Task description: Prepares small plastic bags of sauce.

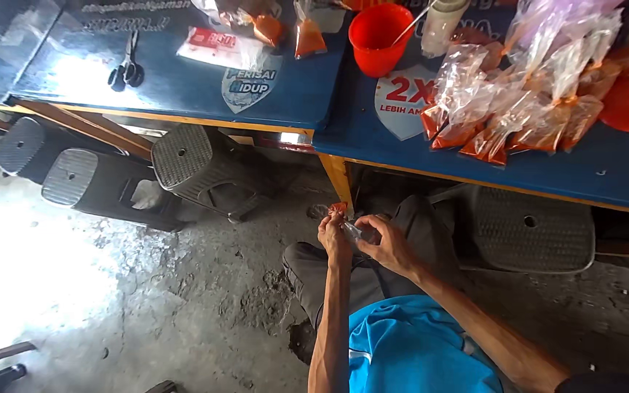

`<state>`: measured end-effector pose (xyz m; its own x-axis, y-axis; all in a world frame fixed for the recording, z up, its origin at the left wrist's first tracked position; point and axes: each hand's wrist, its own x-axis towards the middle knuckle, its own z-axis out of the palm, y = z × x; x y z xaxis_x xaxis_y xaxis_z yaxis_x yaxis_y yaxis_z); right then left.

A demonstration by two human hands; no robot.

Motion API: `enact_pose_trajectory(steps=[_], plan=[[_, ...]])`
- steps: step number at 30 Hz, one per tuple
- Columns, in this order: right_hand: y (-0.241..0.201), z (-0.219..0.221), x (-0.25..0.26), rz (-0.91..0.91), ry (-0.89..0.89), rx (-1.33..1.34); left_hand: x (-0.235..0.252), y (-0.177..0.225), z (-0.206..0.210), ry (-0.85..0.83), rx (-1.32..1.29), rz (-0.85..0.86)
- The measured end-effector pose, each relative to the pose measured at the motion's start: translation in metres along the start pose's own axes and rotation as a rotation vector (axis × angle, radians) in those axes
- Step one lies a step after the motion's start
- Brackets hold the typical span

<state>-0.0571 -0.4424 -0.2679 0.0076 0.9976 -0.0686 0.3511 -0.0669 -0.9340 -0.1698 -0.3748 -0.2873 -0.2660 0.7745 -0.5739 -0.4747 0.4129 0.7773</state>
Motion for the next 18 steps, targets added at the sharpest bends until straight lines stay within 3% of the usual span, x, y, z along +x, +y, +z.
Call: enact_pose_trajectory(steps=[7,18], plan=[[0.002,0.011,0.007,0.037,0.079,-0.075,-0.002,-0.007,0.003,0.011,-0.007,0.005],[0.012,0.011,0.002,-0.061,0.183,-0.024,0.004,-0.008,0.009,0.018,-0.047,-0.044]])
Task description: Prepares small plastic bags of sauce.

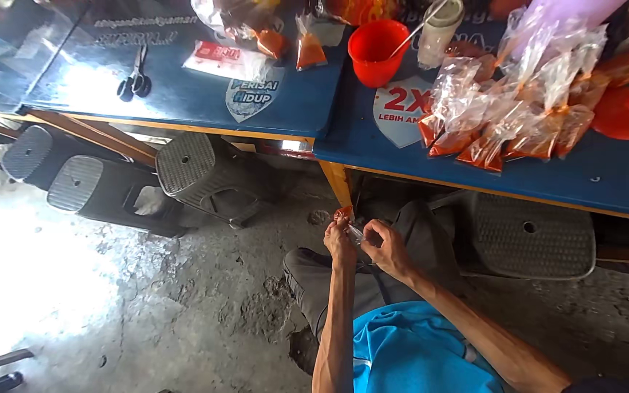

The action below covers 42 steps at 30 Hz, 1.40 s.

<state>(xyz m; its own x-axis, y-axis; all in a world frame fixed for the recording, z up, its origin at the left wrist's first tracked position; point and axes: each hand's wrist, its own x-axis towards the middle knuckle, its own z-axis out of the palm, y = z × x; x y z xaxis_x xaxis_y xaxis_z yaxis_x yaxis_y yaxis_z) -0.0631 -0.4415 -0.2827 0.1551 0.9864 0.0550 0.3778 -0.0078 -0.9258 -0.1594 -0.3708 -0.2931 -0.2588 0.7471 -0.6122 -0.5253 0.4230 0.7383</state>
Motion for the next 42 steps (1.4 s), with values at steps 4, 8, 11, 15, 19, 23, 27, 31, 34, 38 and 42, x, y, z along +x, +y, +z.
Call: enact_pose_trajectory(steps=[4,8,11,15,19,23,27,31,34,38,42], plan=[[-0.006,-0.008,-0.004,0.094,-0.001,0.002,0.005,0.004,-0.002,0.006,0.004,0.020],[-0.009,-0.003,0.001,0.122,-0.023,-0.032,0.002,0.002,0.001,-0.030,-0.006,0.032],[-0.006,0.004,0.006,0.126,0.060,-0.037,0.002,-0.003,0.004,-0.052,0.015,0.040],[0.000,0.007,0.006,0.080,0.206,-0.003,0.003,-0.006,0.001,-0.049,-0.006,0.009],[0.006,0.010,-0.001,-0.017,0.280,0.087,0.007,-0.004,0.001,-0.024,-0.072,-0.072],[0.010,0.010,-0.006,-0.069,0.268,0.046,0.008,-0.005,-0.001,-0.017,-0.077,-0.033],[0.006,-0.001,0.002,-0.044,0.121,-0.187,0.003,-0.008,0.000,-0.024,0.006,0.052],[0.002,-0.004,0.009,-0.047,0.062,-0.242,-0.004,-0.012,0.003,0.005,0.055,0.093],[0.001,-0.004,0.011,-0.043,0.086,-0.225,-0.004,-0.013,0.003,0.011,0.064,0.095],[0.002,0.000,0.007,-0.027,0.157,-0.156,-0.002,-0.014,0.003,0.001,0.026,0.049],[0.010,0.006,0.000,-0.076,0.228,-0.060,0.000,-0.010,0.003,-0.023,-0.011,-0.002]])
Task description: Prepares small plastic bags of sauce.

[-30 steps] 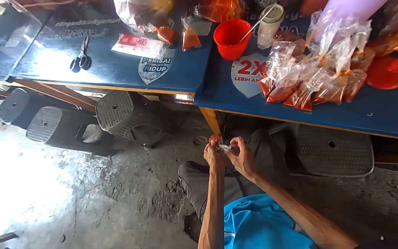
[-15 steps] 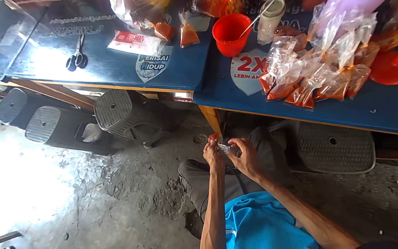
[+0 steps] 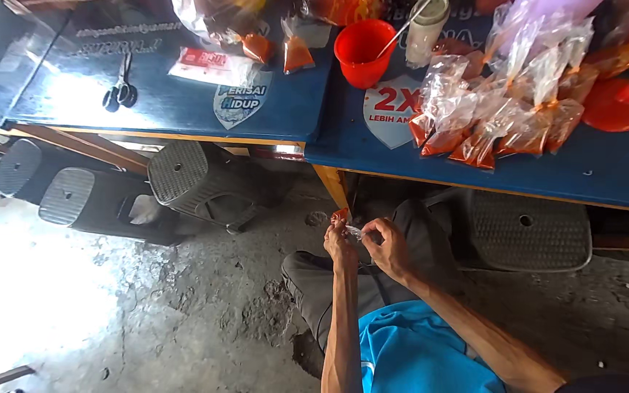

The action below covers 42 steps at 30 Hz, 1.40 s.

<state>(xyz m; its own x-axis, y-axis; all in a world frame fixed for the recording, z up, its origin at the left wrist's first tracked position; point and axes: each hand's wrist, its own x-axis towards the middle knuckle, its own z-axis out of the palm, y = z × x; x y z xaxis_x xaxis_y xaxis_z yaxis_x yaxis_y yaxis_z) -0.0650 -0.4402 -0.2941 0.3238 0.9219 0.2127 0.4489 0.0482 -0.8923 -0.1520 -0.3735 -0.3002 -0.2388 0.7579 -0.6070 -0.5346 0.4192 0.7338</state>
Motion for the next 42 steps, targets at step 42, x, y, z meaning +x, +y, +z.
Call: enact_pose_trajectory(steps=[42], plan=[[0.002,-0.009,-0.004,-0.023,-0.085,-0.141,0.010,-0.005,-0.007,0.101,0.078,0.047]])
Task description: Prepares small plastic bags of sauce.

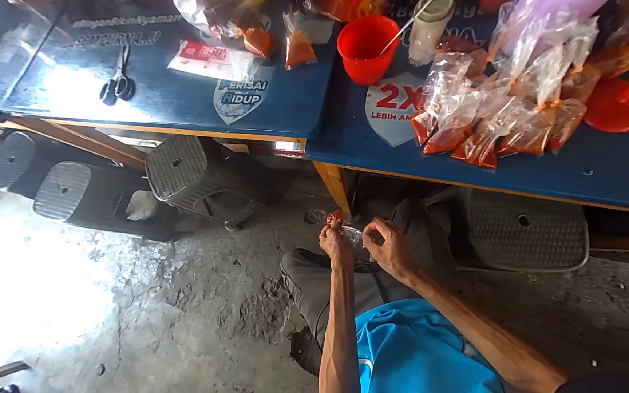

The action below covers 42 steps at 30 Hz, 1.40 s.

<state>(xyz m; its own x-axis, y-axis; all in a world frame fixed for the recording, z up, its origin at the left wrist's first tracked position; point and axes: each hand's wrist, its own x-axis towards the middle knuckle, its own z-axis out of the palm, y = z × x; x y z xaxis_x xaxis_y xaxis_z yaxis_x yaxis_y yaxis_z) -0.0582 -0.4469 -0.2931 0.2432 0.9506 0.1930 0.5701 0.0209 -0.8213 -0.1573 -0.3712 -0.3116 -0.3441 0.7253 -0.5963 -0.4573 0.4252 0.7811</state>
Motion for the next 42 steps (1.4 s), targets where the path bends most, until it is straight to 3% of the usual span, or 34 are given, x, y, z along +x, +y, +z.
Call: enact_pose_trajectory(steps=[4,9,14,16,25,31,33,37,42], plan=[[-0.001,-0.005,-0.008,0.006,0.015,0.065,-0.003,0.001,0.002,0.000,-0.026,0.004],[-0.015,-0.026,0.002,0.204,-0.072,0.085,-0.001,0.002,-0.001,0.005,0.021,0.055],[-0.016,-0.014,0.033,0.452,-0.591,0.154,-0.009,-0.004,0.004,-0.060,0.066,0.061],[-0.010,-0.003,0.036,0.526,-0.678,0.277,-0.012,0.000,0.004,-0.090,0.097,0.048],[-0.001,0.005,0.014,0.883,-0.551,0.749,-0.008,0.000,-0.014,-0.157,0.063,-0.132],[0.008,0.003,0.011,0.929,-0.527,0.872,-0.010,0.005,-0.021,-0.133,0.028,-0.136],[0.017,0.005,0.010,0.848,-0.501,0.773,-0.013,0.011,-0.023,-0.097,0.022,-0.133],[0.031,0.007,0.006,0.416,-0.411,0.285,-0.019,0.013,-0.026,-0.053,0.048,-0.112],[0.023,0.005,-0.012,0.038,-0.412,0.017,-0.017,0.025,-0.030,-0.027,0.074,-0.099]])
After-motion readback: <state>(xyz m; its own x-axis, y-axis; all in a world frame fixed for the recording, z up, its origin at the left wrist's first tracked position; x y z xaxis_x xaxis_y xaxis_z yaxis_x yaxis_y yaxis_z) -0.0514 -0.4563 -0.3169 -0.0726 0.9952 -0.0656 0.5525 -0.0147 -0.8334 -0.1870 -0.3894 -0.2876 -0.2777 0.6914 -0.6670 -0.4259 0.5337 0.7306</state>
